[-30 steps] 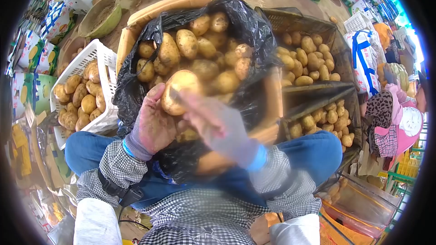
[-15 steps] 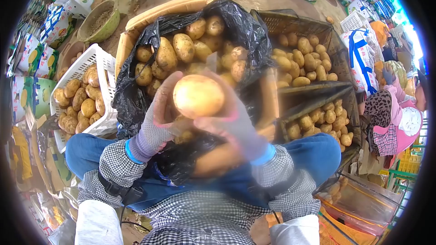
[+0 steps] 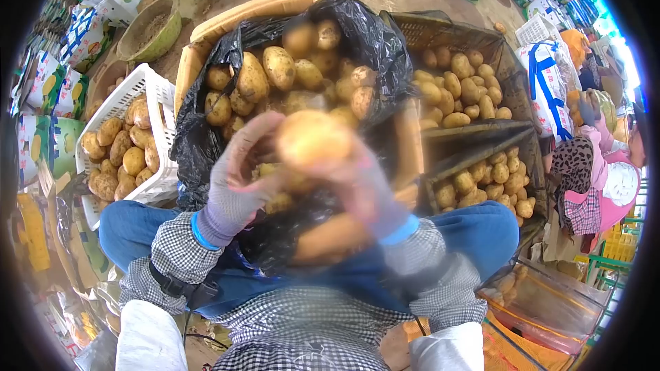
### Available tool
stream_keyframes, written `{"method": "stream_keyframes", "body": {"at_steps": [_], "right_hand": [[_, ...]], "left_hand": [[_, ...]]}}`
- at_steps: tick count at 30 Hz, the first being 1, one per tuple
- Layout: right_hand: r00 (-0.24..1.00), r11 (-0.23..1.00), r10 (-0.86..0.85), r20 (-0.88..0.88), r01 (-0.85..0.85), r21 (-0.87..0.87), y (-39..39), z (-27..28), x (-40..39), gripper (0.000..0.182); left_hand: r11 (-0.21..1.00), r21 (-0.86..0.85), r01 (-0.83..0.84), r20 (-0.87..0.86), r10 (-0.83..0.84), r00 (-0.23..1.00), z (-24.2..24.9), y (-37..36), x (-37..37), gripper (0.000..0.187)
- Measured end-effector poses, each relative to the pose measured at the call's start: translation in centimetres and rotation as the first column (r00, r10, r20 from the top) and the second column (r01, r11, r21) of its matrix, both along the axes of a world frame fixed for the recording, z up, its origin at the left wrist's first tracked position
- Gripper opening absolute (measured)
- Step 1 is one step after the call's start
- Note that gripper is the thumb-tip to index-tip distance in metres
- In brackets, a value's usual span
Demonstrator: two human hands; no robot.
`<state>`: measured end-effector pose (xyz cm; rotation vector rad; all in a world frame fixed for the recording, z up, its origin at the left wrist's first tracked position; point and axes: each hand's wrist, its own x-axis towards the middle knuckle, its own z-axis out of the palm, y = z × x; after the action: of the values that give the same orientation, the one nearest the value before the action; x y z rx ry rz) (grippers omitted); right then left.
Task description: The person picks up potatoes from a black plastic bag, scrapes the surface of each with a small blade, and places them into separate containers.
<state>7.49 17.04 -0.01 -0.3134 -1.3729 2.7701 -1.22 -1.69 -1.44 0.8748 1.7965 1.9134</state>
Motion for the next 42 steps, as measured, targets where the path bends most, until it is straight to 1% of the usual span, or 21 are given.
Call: {"method": "stream_keyframes", "body": {"at_steps": [3,4,5,6,8,11,13,15,17,19,21,24,26,28,29,31,33,35,37,38,42], "right_hand": [[0.949,0.955,-0.282,-0.139,0.263,-0.139,4.8,-0.8,-0.7,0.046],[0.934,0.947,-0.260,-0.244,0.198,-0.253,7.4,-0.4,-0.9,0.044],[0.836,0.822,-0.533,-0.133,0.474,-0.316,8.2,-0.3,-0.9,0.044],[0.824,0.808,-0.552,-0.131,0.490,-0.327,11.3,-1.5,-0.6,0.042],[0.742,0.722,-0.669,-0.029,0.640,-0.264,16.7,-4.4,-0.7,0.037],[0.542,0.467,-0.792,0.282,0.835,-0.292,17.2,-2.5,-1.3,0.028],[0.645,0.601,-0.756,0.110,0.751,-0.275,16.4,-2.1,-1.0,0.024],[0.744,0.737,-0.666,-0.058,0.644,-0.203,14.9,-1.3,-0.3,0.020],[0.778,0.762,-0.628,-0.015,0.611,-0.216,11.9,0.4,0.1,0.020],[0.867,0.852,-0.495,-0.054,0.473,-0.225,11.7,0.0,0.5,0.023],[0.875,0.856,-0.482,0.039,0.480,-0.193,10.5,0.8,0.7,0.026],[0.901,0.880,-0.416,0.123,0.433,-0.196,9.4,1.8,0.7,0.032],[0.941,0.912,-0.321,0.103,0.337,-0.234,9.4,1.7,1.2,0.034],[0.923,0.926,-0.365,0.124,0.373,-0.054,8.1,2.5,1.4,0.037],[0.928,0.932,-0.363,0.087,0.361,0.039,7.6,2.5,1.5,0.037],[0.931,0.910,-0.358,0.073,0.330,0.249,5.8,3.4,1.1,0.039],[0.961,0.901,-0.276,0.008,0.256,0.349,3.9,3.0,0.9,0.047],[0.978,0.910,-0.196,-0.069,0.207,0.359,1.9,2.4,0.6,0.050],[0.996,0.916,-0.091,-0.012,0.089,0.391,0.9,1.5,0.5,0.051],[0.998,0.899,-0.025,0.056,-0.002,0.438,0.8,0.9,0.7,0.051],[0.994,0.878,-0.109,0.028,0.083,0.471,0.6,-0.2,0.2,0.048]], "left_hand": [[0.985,0.128,-0.118,0.250,0.083,0.965,3.1,-0.1,-1.4,0.065],[0.985,0.060,-0.159,0.217,0.143,0.966,3.1,-0.5,-2.4,0.060],[0.982,-0.051,-0.180,0.211,0.187,0.960,2.7,-0.8,-3.3,0.058],[0.967,-0.163,-0.198,0.199,0.229,0.953,1.9,-1.0,-4.1,0.057],[0.876,-0.468,-0.118,-0.051,0.107,0.993,-1.3,-1.3,-5.5,0.056],[0.627,-0.775,-0.072,-0.272,-0.229,0.935,-2.9,-0.2,-5.9,0.056],[0.496,-0.864,-0.088,-0.369,-0.505,0.780,-3.6,1.2,-6.1,0.055],[0.436,-0.891,-0.126,-0.439,-0.755,0.487,-5.3,3.0,-6.8,0.054],[0.398,-0.908,-0.134,-0.420,-0.860,0.290,-10.4,4.7,-8.0,0.053],[0.324,-0.934,-0.154,-0.344,-0.930,0.130,-10.5,6.3,-8.2,0.052],[0.211,-0.961,-0.178,-0.218,-0.976,0.022,-10.2,7.5,-7.8,0.051],[0.226,-0.969,-0.099,-0.230,-0.973,0.031,-9.1,8.0,-8.5,0.048],[0.207,-0.978,0.007,-0.181,-0.873,0.453,-4.7,8.1,-8.2,0.050],[0.379,-0.908,0.176,-0.101,-0.606,0.789,-3.8,6.7,-8.1,0.051],[0.554,-0.800,0.231,-0.037,-0.430,0.902,-4.9,5.0,-8.7,0.051],[0.803,-0.529,0.275,0.188,-0.205,0.961,-2.6,3.3,-8.2,0.049],[0.932,-0.217,0.290,0.434,-0.174,0.884,0.3,2.1,-6.1,0.046],[0.952,-0.137,0.274,0.407,-0.198,0.892,0.2,0.2,-4.8,0.043],[0.960,0.197,0.198,0.809,-0.273,0.520,2.1,-0.2,-2.8,0.043],[0.957,0.217,0.192,0.799,-0.288,0.528,2.7,0.1,-2.2,0.043],[0.946,0.297,0.131,0.734,-0.314,0.603,3.4,1.4,-0.8,0.040]]}}
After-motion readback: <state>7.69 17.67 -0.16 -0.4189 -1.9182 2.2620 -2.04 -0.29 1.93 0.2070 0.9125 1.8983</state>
